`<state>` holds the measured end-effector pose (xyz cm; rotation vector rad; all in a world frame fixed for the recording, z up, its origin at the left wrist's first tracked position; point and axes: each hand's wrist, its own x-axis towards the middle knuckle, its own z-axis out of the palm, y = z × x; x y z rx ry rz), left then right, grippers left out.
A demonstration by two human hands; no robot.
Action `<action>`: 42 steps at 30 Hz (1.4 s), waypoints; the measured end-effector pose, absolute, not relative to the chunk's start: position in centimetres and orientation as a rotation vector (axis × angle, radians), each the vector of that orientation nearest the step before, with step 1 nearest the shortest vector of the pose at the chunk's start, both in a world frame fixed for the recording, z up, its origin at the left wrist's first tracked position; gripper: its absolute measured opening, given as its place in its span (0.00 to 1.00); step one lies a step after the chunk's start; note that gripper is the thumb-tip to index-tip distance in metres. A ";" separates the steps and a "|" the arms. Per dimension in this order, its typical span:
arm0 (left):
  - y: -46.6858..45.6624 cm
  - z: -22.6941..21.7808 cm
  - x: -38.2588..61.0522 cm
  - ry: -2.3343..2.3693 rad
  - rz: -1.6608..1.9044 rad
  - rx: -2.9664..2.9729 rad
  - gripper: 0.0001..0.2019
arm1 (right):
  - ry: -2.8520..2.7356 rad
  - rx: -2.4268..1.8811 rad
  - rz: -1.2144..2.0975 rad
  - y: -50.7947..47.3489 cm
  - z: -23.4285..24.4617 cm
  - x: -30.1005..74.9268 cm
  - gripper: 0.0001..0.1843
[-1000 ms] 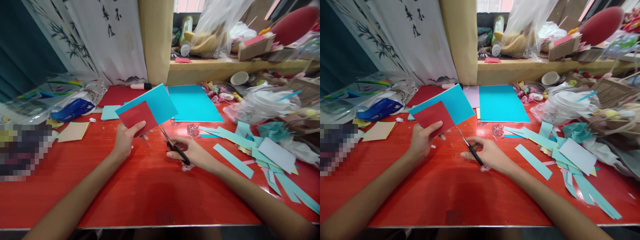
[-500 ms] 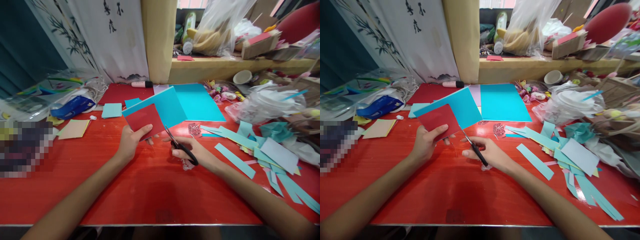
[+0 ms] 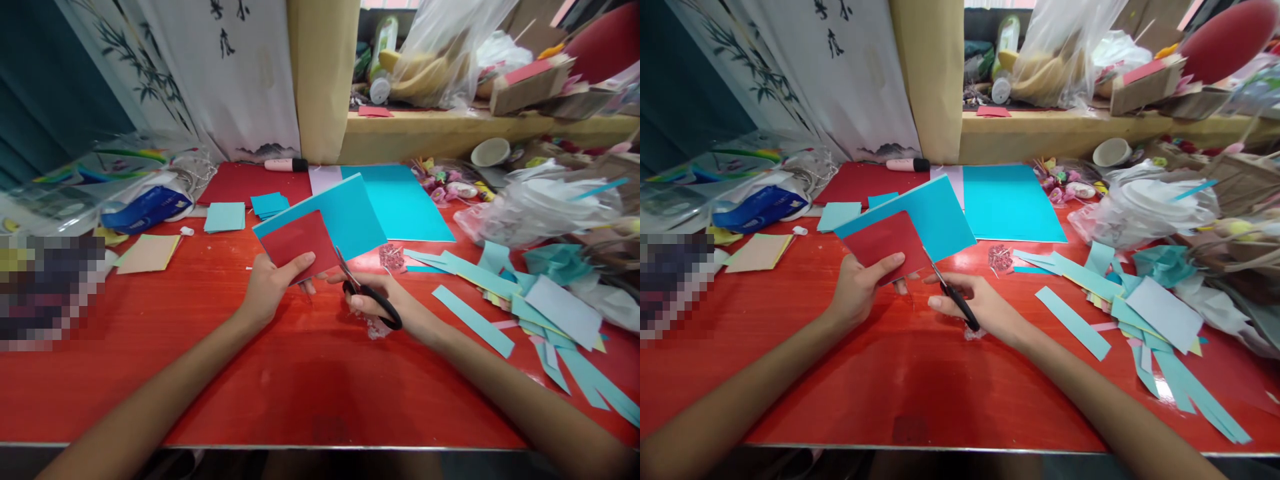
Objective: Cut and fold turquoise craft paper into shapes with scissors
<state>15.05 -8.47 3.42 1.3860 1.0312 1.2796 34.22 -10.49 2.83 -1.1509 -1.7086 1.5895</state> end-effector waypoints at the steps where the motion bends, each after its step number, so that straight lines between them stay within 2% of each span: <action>1: -8.5 3.4 15.1 1.027 1.286 1.384 0.13 | -1.702 -1.155 1.599 -10.5 2.8 34.2 0.26; 6: -8.5 3.4 15.2 1.026 1.299 1.366 0.12 | -1.665 -1.178 1.657 -10.8 2.8 34.3 0.26; 22: -8.5 3.3 15.1 0.985 1.322 1.365 0.11 | -1.560 -1.054 1.641 -11.2 2.1 33.7 0.17; 36: -8.7 3.4 15.0 1.049 1.232 1.388 0.12 | -1.481 -1.211 1.541 -11.6 2.5 32.8 0.19; 42: -8.8 3.4 15.1 1.034 1.208 1.394 0.12 | -1.518 -1.163 1.485 -11.7 2.3 32.7 0.12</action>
